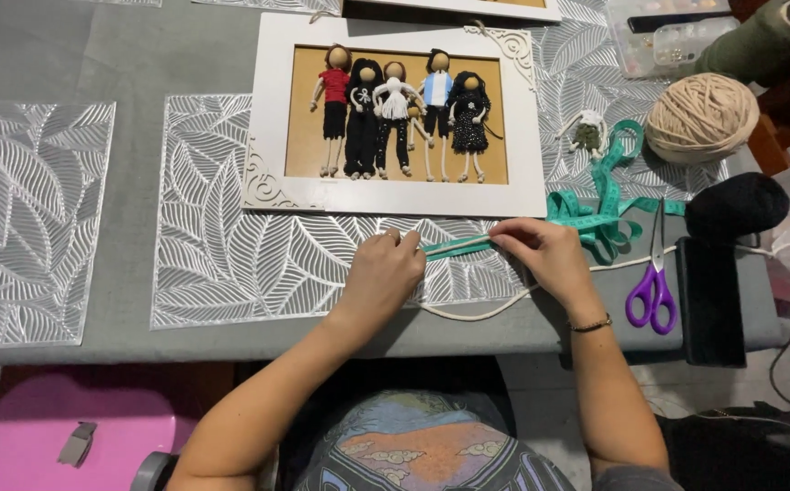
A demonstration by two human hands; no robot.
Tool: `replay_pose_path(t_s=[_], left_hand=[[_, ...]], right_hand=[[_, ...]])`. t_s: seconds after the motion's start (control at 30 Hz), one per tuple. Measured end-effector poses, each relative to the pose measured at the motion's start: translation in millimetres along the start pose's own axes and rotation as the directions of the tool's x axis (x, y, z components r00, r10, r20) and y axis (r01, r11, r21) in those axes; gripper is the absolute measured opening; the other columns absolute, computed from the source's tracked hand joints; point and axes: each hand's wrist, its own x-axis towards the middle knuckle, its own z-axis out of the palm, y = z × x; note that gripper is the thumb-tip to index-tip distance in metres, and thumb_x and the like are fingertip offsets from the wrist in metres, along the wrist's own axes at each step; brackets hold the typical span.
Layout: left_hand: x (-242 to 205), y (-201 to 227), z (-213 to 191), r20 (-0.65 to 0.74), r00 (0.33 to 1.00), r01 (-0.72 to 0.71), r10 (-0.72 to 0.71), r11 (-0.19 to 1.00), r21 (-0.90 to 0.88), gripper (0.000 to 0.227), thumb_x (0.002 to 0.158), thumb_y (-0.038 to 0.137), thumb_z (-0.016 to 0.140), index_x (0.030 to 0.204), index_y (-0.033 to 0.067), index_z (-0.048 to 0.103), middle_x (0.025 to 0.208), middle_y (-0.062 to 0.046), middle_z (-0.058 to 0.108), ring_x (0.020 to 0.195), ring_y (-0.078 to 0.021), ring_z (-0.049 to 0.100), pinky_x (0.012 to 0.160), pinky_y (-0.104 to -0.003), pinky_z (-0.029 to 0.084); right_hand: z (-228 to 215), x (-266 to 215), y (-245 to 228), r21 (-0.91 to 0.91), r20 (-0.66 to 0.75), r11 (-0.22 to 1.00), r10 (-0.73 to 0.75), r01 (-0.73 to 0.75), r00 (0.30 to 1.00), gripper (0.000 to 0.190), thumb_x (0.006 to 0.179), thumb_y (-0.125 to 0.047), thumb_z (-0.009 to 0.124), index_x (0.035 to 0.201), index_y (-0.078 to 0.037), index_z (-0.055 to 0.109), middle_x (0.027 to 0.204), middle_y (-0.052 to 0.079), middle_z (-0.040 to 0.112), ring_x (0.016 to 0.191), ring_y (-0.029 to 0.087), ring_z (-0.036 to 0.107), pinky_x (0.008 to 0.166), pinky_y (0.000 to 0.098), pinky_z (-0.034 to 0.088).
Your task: Measuring white rope against the perimeter of decorative picture frames and cutting it with scissors.
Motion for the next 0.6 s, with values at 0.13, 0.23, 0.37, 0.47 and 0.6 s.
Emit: replay_pose_path(t_s=[0.13, 0.23, 0.37, 0.47, 0.6], left_hand=[[5, -1, -9, 0.057, 0.998, -0.029, 0.030, 0.999, -0.022, 0.007, 0.078, 0.002, 0.078, 0.073, 0.0069, 0.076, 0.074, -0.009, 0.067, 0.067, -0.0250, 0.068, 0.068, -0.034, 0.058], [3, -1, -8, 0.055, 0.998, -0.043, 0.045, 0.999, -0.026, 0.005, 0.077, 0.002, 0.077, 0.074, 0.0061, 0.076, 0.074, -0.009, 0.067, 0.067, -0.0263, 0.069, 0.069, -0.036, 0.058], [1, -2, -2, 0.056, 0.998, -0.041, 0.043, 0.999, -0.030, 0.006, 0.078, 0.002, 0.077, 0.074, 0.0063, 0.076, 0.074, -0.009, 0.066, 0.068, -0.0265, 0.070, 0.069, -0.036, 0.058], [0, -3, 0, 0.030, 0.998, -0.063, 0.064, 0.998, -0.013, 0.005, 0.076, 0.004, 0.075, 0.073, 0.0071, 0.075, 0.074, -0.008, 0.065, 0.069, -0.0274, 0.070, 0.069, -0.036, 0.058], [0, -3, 0, 0.058, 0.997, -0.048, 0.050, 0.998, -0.030, 0.004, 0.078, 0.003, 0.075, 0.076, 0.0065, 0.076, 0.076, -0.008, 0.065, 0.072, -0.0283, 0.071, 0.073, -0.038, 0.059]], right_hand=[[-1, -4, 2, -0.193, -0.014, 0.972, -0.142, 0.137, 0.990, 0.013, 0.088, -0.013, 0.079, 0.097, -0.022, 0.081, 0.097, 0.001, 0.078, 0.091, 0.024, 0.074, 0.081, 0.0362, 0.060], [2, -4, 3, -0.208, -0.011, 0.963, -0.180, 0.174, 0.984, 0.013, 0.090, -0.013, 0.078, 0.097, -0.022, 0.081, 0.099, 0.001, 0.077, 0.093, 0.025, 0.074, 0.081, 0.0365, 0.060], [-7, -7, -3, -0.140, 0.009, 0.978, -0.153, 0.153, 0.988, 0.025, 0.092, -0.002, 0.069, 0.101, -0.022, 0.082, 0.101, 0.002, 0.078, 0.097, 0.029, 0.073, 0.085, 0.0398, 0.059], [-11, -8, -7, -0.107, 0.033, 0.983, -0.146, 0.149, 0.989, 0.024, 0.095, -0.003, 0.066, 0.103, -0.020, 0.082, 0.103, 0.007, 0.077, 0.098, 0.033, 0.073, 0.085, 0.0430, 0.059], [-15, -8, -15, -0.062, 0.046, 0.996, -0.068, 0.071, 0.997, 0.027, 0.097, -0.001, 0.063, 0.111, -0.017, 0.080, 0.103, 0.009, 0.078, 0.098, 0.032, 0.074, 0.089, 0.0418, 0.058]])
